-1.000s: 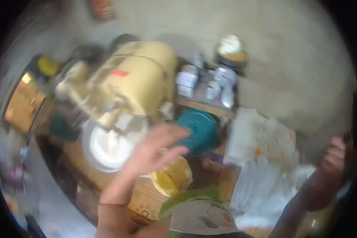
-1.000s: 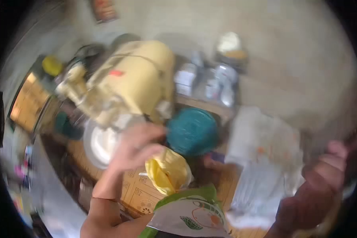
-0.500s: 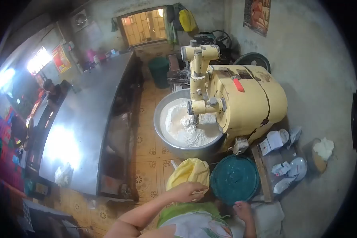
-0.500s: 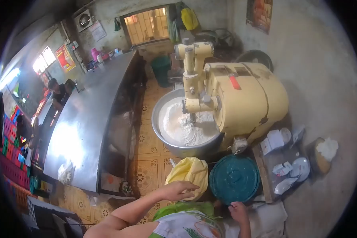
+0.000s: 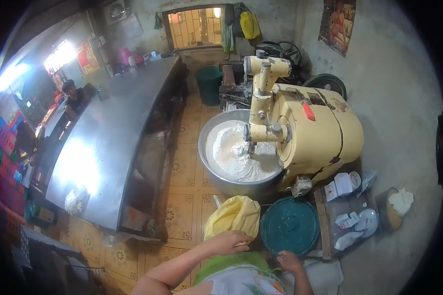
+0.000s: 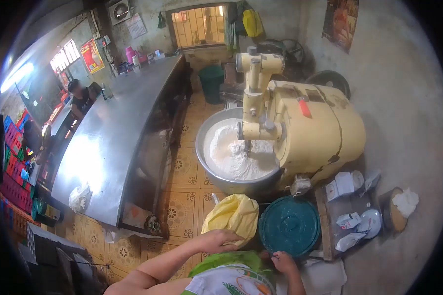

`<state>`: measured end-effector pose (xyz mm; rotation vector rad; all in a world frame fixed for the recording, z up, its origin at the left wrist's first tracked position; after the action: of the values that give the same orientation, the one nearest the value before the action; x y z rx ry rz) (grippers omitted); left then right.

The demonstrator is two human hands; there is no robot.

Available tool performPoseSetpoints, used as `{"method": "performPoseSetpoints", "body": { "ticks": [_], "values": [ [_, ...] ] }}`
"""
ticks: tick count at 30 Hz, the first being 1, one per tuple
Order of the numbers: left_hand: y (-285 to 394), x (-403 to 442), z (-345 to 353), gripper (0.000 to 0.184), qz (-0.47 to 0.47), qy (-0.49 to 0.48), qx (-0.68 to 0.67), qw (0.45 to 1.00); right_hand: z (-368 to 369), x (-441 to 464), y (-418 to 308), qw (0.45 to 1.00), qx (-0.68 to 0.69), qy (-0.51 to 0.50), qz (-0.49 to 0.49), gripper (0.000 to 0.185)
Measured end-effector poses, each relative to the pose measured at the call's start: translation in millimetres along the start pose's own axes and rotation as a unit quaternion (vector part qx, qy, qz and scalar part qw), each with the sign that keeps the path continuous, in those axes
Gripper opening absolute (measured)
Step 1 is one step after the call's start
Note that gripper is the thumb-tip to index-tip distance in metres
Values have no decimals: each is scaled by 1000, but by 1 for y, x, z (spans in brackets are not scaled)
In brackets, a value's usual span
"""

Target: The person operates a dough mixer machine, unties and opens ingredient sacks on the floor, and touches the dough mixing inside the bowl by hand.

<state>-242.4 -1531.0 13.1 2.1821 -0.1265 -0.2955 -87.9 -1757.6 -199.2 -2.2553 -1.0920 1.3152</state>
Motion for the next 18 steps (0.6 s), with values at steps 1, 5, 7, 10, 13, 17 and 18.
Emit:
{"method": "performPoseSetpoints", "body": {
  "ticks": [1, 5, 7, 10, 13, 17, 18],
  "values": [
    [-3, 0, -1, 37, 7, -4, -4, 1000, 9, 1, 5, 1000, 16, -14, -4, 28],
    [-20, 6, 1, 38, 12, -28, 2, 1000, 34, 2, 10, 997, -14, -70, -1, 24],
    [-17, 11, -6, 36, 50, -20, 25, 998, 31, 10, 18, 998, -47, -43, 5, 22],
    [-6, 23, -24, 33, 16, -38, 14, 999, -10, 22, 4, 997, 70, 34, -23, 34],
    [-1, 43, -34, 32, 12, -29, 17, 999, -36, 81, 36, 970, 194, 120, -90, 44],
    [15, 93, -37, 32, 12, -16, 37, 999, -97, 139, 36, 794, 595, 126, -29, 57],
    [22, 108, -39, 32, 26, 1, 54, 998, -105, 161, 45, 757, 634, 156, -30, 58]
  ]
}}
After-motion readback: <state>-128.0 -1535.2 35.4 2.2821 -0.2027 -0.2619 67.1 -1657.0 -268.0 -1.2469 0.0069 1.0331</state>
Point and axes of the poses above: each hand's wrist, its own x-axis towards the middle knuckle, its own z-axis out of the palm, y = z × x, the point moved 10 cm from there along x, towards the middle knuckle, and after that the axes turned 15 degrees about -y, right-handed, at the moved point
